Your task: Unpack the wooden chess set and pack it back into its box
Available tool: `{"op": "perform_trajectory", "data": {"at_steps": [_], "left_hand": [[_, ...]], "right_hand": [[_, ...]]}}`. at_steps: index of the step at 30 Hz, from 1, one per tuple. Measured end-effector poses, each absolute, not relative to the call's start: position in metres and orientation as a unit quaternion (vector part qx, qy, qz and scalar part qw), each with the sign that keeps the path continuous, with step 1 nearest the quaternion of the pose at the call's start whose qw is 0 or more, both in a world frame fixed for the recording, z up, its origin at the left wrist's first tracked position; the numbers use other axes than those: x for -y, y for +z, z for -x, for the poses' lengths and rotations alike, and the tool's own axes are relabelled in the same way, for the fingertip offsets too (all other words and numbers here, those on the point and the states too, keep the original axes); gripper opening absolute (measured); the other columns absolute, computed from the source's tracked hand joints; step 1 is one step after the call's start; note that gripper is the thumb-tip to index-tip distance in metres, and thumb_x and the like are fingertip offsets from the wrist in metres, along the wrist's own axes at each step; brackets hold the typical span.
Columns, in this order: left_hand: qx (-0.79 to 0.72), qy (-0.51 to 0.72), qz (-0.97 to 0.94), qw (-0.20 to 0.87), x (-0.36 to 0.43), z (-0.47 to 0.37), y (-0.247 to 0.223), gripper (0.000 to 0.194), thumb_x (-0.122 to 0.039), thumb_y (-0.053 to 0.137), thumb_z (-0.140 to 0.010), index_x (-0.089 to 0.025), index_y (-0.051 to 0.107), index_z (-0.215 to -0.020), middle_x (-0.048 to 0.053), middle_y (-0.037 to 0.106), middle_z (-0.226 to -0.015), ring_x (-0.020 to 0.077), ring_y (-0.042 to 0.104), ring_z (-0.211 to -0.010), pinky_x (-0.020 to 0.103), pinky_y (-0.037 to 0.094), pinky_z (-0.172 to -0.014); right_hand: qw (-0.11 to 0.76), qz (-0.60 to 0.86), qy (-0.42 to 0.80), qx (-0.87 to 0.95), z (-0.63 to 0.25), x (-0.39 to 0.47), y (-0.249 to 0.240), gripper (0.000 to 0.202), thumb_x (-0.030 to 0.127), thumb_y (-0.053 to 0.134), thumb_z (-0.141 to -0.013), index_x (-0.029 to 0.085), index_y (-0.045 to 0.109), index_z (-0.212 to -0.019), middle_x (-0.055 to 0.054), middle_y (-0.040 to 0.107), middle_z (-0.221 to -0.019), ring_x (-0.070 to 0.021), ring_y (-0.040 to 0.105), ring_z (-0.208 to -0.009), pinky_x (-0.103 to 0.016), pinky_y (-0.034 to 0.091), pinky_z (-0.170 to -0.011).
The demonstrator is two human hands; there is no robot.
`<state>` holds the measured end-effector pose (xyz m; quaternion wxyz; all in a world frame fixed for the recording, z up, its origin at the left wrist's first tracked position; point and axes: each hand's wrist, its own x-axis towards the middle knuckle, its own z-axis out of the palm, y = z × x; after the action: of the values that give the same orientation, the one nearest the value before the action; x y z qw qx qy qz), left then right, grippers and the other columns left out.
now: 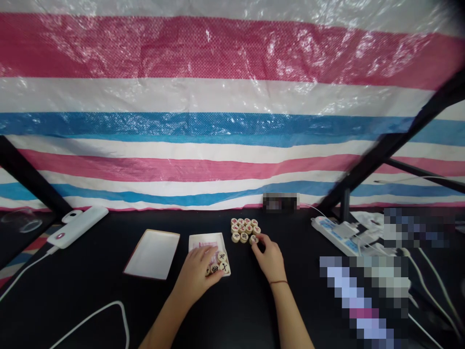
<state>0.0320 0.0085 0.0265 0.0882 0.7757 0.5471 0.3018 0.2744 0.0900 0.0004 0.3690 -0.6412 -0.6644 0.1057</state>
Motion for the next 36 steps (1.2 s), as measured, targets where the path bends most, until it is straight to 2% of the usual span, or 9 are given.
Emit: {"op": "perform_trajectory", "data": {"at_steps": [7,20,24,27,30,36], "left_hand": [[-0.559,0.281,-0.773,0.104,-0.007,-0.033,0.031,0.050,-0.032,0.070,-0.075,-0.024,0.057,-0.123,0.008,0.064,-0.122,0.0281,0.059,-0.110,0.047,0.048,-0.096],[-0.550,0.286,-0.778,0.106,-0.006,-0.032,0.035,0.046,-0.034,0.069,-0.076,-0.025,0.059,-0.120,0.007,0.067,-0.115,0.0272,0.062,-0.104,0.044,0.049,-0.091],[-0.546,0.294,-0.780,0.087,-0.010,-0.035,0.037,0.043,-0.036,0.066,-0.079,-0.024,0.059,-0.120,0.008,0.067,-0.115,0.0271,0.061,-0.104,0.043,0.049,-0.091],[-0.566,0.273,-0.776,0.062,-0.017,-0.042,0.039,0.026,-0.033,0.055,-0.088,-0.021,0.065,-0.110,0.008,0.069,-0.109,0.0266,0.062,-0.101,0.044,0.047,-0.090],[-0.598,0.236,-0.765,0.040,-0.023,-0.049,0.037,0.026,-0.029,0.046,-0.092,-0.020,0.070,-0.091,0.008,0.070,-0.095,0.0269,0.063,-0.092,0.043,0.047,-0.084],[-0.622,0.224,-0.750,0.027,-0.019,-0.054,0.036,0.023,-0.030,0.049,-0.090,-0.020,0.069,-0.086,0.008,0.069,-0.094,0.0278,0.061,-0.096,0.042,0.043,-0.082]], "right_hand": [[0.351,0.637,0.062,0.684,-0.273,-0.093,-0.008,0.019,0.032,0.052,-0.079,0.021,0.060,-0.092,-0.006,0.068,-0.089,-0.0242,0.059,-0.086,-0.034,0.046,-0.075],[0.352,0.626,0.060,0.694,-0.266,-0.091,0.000,0.021,0.036,0.050,-0.082,0.021,0.062,-0.092,-0.006,0.068,-0.087,-0.0249,0.058,-0.086,-0.034,0.044,-0.075],[0.399,0.623,0.031,0.673,-0.256,-0.081,0.017,0.025,0.039,0.051,-0.084,0.020,0.065,-0.089,-0.008,0.068,-0.089,-0.0249,0.059,-0.085,-0.036,0.045,-0.075],[0.419,0.548,0.125,0.713,-0.236,-0.068,0.032,0.027,0.038,0.047,-0.090,0.020,0.067,-0.091,-0.006,0.069,-0.084,-0.0199,0.062,-0.076,-0.030,0.047,-0.073],[0.363,0.466,0.255,0.766,-0.216,-0.059,0.038,0.029,0.034,0.042,-0.094,0.022,0.069,-0.099,-0.002,0.071,-0.081,-0.0158,0.065,-0.068,-0.025,0.049,-0.068],[0.336,0.457,0.267,0.779,-0.207,-0.056,0.033,0.030,0.034,0.043,-0.095,0.021,0.069,-0.102,-0.005,0.072,-0.097,-0.0193,0.068,-0.091,-0.029,0.049,-0.082]]}}
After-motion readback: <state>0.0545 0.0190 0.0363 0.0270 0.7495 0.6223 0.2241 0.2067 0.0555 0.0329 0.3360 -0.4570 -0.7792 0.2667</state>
